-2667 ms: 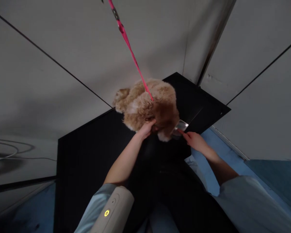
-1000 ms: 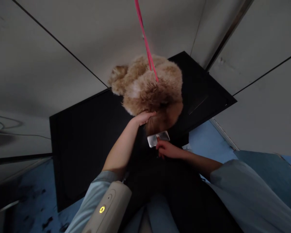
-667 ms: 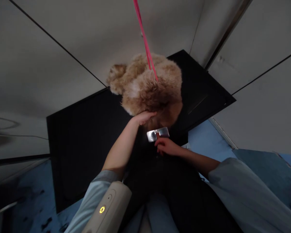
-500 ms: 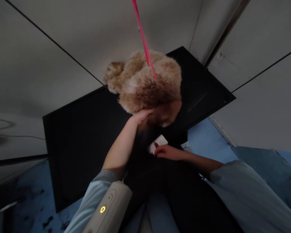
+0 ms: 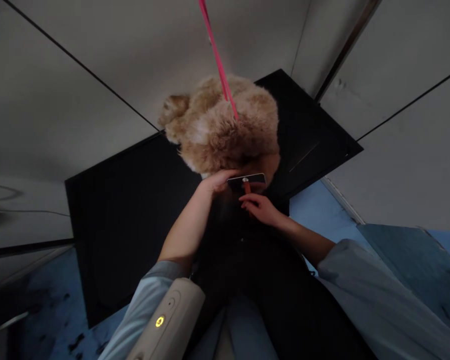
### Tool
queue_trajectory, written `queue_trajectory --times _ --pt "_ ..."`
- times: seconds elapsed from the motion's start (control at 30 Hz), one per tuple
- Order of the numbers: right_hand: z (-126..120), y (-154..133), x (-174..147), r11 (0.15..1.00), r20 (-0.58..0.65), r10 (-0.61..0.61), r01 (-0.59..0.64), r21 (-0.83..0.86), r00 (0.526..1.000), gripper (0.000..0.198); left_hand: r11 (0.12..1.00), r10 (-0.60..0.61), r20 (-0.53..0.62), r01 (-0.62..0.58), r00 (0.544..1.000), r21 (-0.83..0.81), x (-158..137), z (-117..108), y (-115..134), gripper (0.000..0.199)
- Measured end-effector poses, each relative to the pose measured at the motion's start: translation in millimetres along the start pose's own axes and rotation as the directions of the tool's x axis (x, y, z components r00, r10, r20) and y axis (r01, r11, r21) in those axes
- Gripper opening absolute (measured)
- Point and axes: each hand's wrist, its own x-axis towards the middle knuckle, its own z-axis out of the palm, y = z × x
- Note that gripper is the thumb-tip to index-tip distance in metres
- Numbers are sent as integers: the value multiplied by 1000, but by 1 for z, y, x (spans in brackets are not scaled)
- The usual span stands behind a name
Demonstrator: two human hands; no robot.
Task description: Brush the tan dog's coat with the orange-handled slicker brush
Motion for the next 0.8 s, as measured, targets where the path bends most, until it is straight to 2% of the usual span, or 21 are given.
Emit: queue_trajectory --times 0.07,0.13,0.17,0.23,0.3,0.33,0.4,0.47,0.5,0.53,0.6,0.67,0.7,0.73,0.8 --pt "0 3 4 998 -39 67 -67 13 997 26 998 60 -31 -59 998 10 1 1 -1 11" --pt "2 10 -3 978 75 208 -208 2 975 26 994 111 -66 -111 992 10 2 -1 -3 13" --pt "4 11 -9 969 173 248 -246 -32 953 27 994 109 -76 -109 991 2 3 -3 -5 12" --pt "5 7 -19 973 381 229 -193 -129 896 23 997 67 -71 -69 995 -31 5 -6 -9 12" --pt "3 -5 -19 982 488 136 -51 -184 862 20 996 57 -45 -59 997 -62 6 -8 -11 12" --pt "1 -10 -14 983 459 79 8 -184 885 22 997 50 -37 -52 998 -64 6 -9 -11 12" --pt "-1 -15 0 985 243 -21 63 -163 970 29 999 -33 3 33 999 -35 6 -10 -8 13" --pt "-1 -7 9 989 44 -31 37 -143 999 33 995 -91 35 93 995 -43 5 -12 -4 16" --pt "1 1 10 991 19 6 -4 -137 1000 33 994 -83 44 85 996 -66 5 -14 -2 14" --pt "3 9 7 988 56 68 -60 -139 996 33 994 -52 45 56 998 -93 4 -15 -1 11" --pt "7 21 -3 972 235 196 -158 -174 952 31 991 28 5 -28 1000 -132 4 -17 1 9" --pt "7 20 -11 964 356 238 -173 -204 904 28 992 43 -35 -47 998 -115 3 -17 1 9" --pt "6 14 -10 969 356 208 -144 -200 911 29 993 51 -55 -56 997 -100 3 -16 2 9" --pt "4 7 -6 979 307 146 -92 -183 940 31 995 44 -64 -49 997 -84 3 -16 3 9" --pt "1 -5 7 986 118 -23 42 -159 993 37 998 -12 -34 10 999 -66 2 -14 5 14"
